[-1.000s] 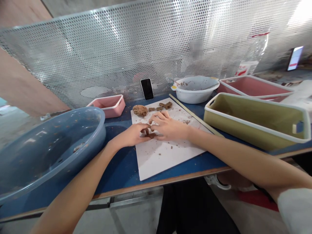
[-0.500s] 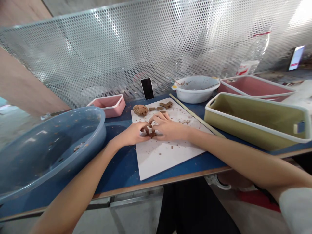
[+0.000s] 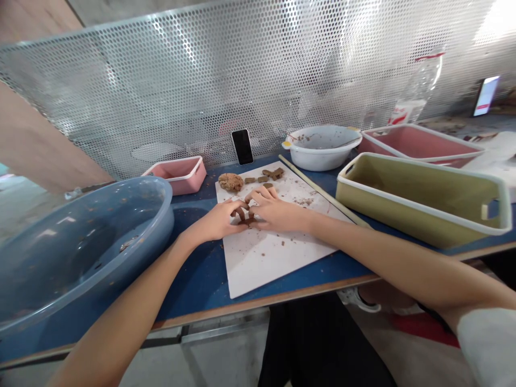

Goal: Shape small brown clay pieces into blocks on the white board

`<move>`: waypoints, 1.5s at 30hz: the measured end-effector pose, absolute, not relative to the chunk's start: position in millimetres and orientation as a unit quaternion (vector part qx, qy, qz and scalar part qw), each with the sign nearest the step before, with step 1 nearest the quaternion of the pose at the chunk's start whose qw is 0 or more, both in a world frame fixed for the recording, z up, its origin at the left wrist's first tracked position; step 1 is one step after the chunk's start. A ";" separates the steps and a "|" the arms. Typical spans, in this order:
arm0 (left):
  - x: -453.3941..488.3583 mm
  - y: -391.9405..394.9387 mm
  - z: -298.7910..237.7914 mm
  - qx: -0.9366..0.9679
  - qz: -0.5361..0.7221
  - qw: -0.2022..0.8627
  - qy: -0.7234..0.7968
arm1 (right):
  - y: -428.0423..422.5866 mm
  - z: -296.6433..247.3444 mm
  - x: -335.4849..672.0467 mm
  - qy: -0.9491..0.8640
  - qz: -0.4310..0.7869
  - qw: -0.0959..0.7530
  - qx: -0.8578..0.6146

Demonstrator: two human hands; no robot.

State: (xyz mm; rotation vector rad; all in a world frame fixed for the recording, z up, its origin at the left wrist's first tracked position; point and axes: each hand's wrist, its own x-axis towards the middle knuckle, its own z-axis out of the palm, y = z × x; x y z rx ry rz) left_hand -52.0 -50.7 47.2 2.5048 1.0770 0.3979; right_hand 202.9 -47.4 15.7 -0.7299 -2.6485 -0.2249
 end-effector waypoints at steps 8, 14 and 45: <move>-55.1 -45.0 42.5 0.894 0.148 0.175 0.384 | -45.6 14.1 200.0 -0.942 -0.063 0.189 -0.272; -56.9 -42.3 39.0 0.894 0.164 0.160 0.385 | -40.3 9.7 198.5 -0.940 -0.072 0.200 -0.267; -65.8 -35.7 39.7 0.891 0.160 0.143 0.400 | -32.4 -2.5 186.3 -0.918 0.017 0.236 -0.318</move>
